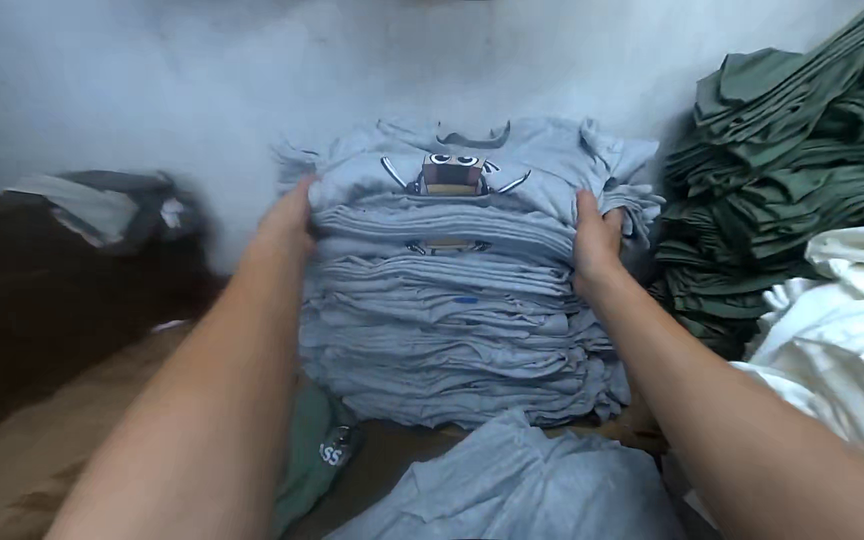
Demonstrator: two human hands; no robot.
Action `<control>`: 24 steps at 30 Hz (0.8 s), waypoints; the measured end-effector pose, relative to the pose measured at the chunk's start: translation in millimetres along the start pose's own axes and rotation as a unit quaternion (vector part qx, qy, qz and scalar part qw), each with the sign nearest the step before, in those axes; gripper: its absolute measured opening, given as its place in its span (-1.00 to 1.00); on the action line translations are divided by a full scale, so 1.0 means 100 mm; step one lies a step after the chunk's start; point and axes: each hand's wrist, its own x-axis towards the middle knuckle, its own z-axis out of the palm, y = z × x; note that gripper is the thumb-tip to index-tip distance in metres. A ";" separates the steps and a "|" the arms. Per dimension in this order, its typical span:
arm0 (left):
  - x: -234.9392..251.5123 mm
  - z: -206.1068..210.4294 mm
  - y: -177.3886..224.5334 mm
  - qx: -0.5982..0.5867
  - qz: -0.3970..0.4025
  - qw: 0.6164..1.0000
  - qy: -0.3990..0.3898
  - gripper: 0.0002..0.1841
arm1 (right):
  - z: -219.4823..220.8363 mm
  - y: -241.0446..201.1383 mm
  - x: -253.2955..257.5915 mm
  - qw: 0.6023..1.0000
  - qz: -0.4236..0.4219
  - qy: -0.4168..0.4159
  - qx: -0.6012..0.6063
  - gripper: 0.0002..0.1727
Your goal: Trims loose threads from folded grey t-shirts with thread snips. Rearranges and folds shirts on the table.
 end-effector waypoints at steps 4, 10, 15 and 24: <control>-0.27 -0.23 -0.06 -0.088 0.000 0.996 -0.003 -0.43 | -0.04 -0.13 -0.40 1.000 0.000 0.003 0.014 -0.11; -0.57 -0.69 -0.26 -0.150 -0.009 0.988 -0.020 -0.62 | -0.27 -0.09 -0.73 0.999 0.026 -0.046 -0.007 -0.17; -0.74 -0.39 -0.06 -0.104 -0.013 0.985 0.136 -0.23 | -0.23 -0.31 -0.40 0.992 0.096 -0.076 -0.020 -0.09; -2.29 0.64 -1.46 -0.320 -0.328 0.886 0.066 0.00 | -0.24 -0.29 -0.42 0.991 0.111 -0.075 0.015 -0.08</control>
